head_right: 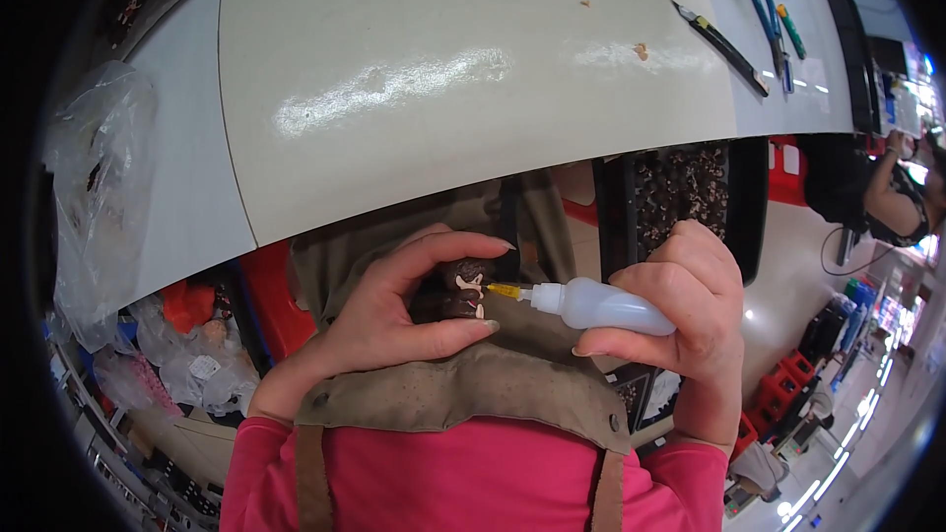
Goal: Assembling and gluing small components onto toy figurines at a factory workstation.
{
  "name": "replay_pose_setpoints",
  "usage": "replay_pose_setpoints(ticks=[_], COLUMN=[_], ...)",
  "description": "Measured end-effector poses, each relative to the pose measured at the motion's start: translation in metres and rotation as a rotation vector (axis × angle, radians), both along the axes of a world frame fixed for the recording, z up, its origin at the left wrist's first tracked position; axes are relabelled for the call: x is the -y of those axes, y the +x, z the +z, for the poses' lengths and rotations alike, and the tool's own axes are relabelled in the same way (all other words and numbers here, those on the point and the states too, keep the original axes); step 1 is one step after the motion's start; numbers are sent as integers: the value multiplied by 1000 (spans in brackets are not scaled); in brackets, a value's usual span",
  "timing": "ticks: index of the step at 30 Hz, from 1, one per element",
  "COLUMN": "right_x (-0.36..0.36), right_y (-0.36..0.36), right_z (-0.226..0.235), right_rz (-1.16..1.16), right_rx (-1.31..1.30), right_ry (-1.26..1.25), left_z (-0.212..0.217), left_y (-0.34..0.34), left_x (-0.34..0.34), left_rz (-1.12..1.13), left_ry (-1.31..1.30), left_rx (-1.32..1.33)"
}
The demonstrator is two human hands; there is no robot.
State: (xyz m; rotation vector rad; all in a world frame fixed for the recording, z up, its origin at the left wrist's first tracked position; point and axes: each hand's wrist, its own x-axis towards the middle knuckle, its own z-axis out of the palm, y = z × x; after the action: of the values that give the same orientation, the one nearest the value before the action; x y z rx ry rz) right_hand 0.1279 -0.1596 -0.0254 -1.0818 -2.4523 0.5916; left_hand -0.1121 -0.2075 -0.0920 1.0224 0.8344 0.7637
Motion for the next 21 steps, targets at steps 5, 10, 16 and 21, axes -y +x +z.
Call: replay_pose_setpoints(ticks=[5,10,16,21], right_x=[1,-1,2,2], right_y=[-1,-3,-1,-3], right_z=[1,5,7,8], right_rz=[-2,1,18,27], right_rx=[24,59,118,134], right_ry=[7,28,52,54], left_z=[-1,-3,-3,-4], left_y=[1,0,0,-2], left_x=[0,1,1,2], left_rz=[16,15,15,18], left_ry=[49,54,38,39], left_rx=[-5,-27,-49,-52])
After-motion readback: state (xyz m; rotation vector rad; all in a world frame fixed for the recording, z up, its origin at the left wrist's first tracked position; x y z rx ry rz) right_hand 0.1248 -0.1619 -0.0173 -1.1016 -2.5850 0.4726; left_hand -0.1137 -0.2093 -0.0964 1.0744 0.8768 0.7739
